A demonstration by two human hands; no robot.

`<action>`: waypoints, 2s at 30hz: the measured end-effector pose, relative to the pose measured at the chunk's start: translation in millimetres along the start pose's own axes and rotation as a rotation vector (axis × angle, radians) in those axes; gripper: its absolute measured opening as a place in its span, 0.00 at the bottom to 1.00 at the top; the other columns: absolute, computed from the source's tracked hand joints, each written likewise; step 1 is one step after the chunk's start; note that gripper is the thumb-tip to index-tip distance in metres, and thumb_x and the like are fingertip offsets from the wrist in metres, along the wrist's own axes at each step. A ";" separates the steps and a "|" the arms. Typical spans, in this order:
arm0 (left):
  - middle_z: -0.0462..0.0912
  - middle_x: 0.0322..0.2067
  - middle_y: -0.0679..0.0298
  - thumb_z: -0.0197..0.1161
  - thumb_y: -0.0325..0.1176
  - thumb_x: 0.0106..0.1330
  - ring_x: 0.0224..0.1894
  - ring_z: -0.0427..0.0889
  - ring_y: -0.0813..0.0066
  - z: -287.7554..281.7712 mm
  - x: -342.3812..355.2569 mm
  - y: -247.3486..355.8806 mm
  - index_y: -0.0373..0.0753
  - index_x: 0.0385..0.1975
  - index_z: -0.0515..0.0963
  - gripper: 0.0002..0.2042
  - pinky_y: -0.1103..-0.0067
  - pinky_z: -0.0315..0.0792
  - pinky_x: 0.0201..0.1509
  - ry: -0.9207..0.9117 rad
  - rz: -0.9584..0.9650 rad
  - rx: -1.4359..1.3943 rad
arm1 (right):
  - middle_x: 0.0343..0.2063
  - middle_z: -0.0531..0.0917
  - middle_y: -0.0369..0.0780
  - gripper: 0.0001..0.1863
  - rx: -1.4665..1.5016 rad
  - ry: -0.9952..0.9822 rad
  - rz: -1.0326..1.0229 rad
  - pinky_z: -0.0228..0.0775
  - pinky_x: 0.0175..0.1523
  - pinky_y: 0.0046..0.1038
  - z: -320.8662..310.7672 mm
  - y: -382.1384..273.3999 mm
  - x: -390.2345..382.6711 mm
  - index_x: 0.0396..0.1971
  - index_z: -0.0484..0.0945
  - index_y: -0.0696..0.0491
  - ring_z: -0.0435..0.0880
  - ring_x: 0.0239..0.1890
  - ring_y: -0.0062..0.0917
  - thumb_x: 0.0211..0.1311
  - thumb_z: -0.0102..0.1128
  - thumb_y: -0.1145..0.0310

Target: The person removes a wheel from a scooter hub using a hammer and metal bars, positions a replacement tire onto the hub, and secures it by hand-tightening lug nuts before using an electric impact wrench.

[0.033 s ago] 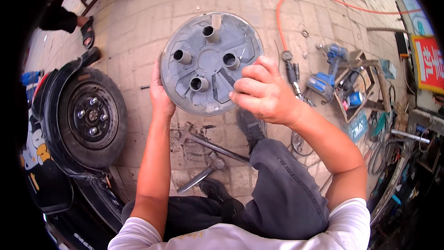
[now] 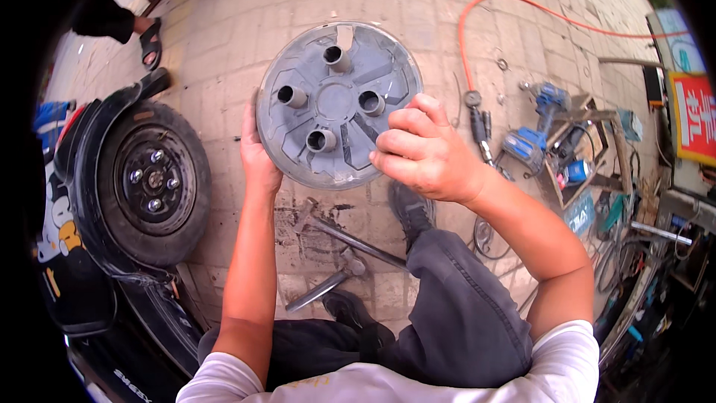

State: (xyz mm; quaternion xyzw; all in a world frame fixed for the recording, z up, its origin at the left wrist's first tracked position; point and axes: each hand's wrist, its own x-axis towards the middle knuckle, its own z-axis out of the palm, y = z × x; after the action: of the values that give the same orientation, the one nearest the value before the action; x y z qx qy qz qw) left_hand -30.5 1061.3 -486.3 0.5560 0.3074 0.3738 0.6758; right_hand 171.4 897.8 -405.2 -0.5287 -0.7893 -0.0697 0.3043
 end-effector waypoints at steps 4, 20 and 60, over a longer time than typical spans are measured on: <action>0.69 0.59 0.55 0.65 0.22 0.57 0.59 0.71 0.68 -67.9 -21.4 15.8 0.32 0.66 0.55 0.36 0.75 0.65 0.64 0.207 0.127 0.074 | 0.30 0.77 0.33 0.08 0.043 -0.072 -0.124 0.60 0.50 0.38 54.0 5.5 48.8 0.25 0.77 0.50 0.74 0.41 0.29 0.39 0.61 0.71; 0.73 0.36 0.56 0.72 0.29 0.48 0.41 0.73 0.58 -104.0 -121.9 70.5 0.35 0.53 0.69 0.30 0.68 0.69 0.46 0.661 0.263 1.059 | 0.40 0.79 0.39 0.13 1.111 -0.301 0.346 0.66 0.52 0.33 188.2 -26.1 130.3 0.43 0.74 0.57 0.76 0.45 0.27 0.58 0.61 0.74; 0.81 0.39 0.60 0.60 0.28 0.64 0.41 0.77 0.78 -127.9 -67.9 81.4 0.28 0.47 0.75 0.14 0.80 0.70 0.48 0.860 0.049 0.585 | 0.51 0.75 0.46 0.27 2.258 -0.899 1.176 0.69 0.57 0.46 321.5 -81.9 167.2 0.56 0.66 0.56 0.76 0.53 0.37 0.72 0.40 0.49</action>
State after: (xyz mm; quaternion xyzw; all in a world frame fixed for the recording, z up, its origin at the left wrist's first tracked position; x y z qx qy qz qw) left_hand -186.1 1078.9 -431.0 0.5250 0.6357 0.4824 0.2958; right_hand -73.9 1133.8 -554.0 -0.2255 -0.1038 0.9299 0.2714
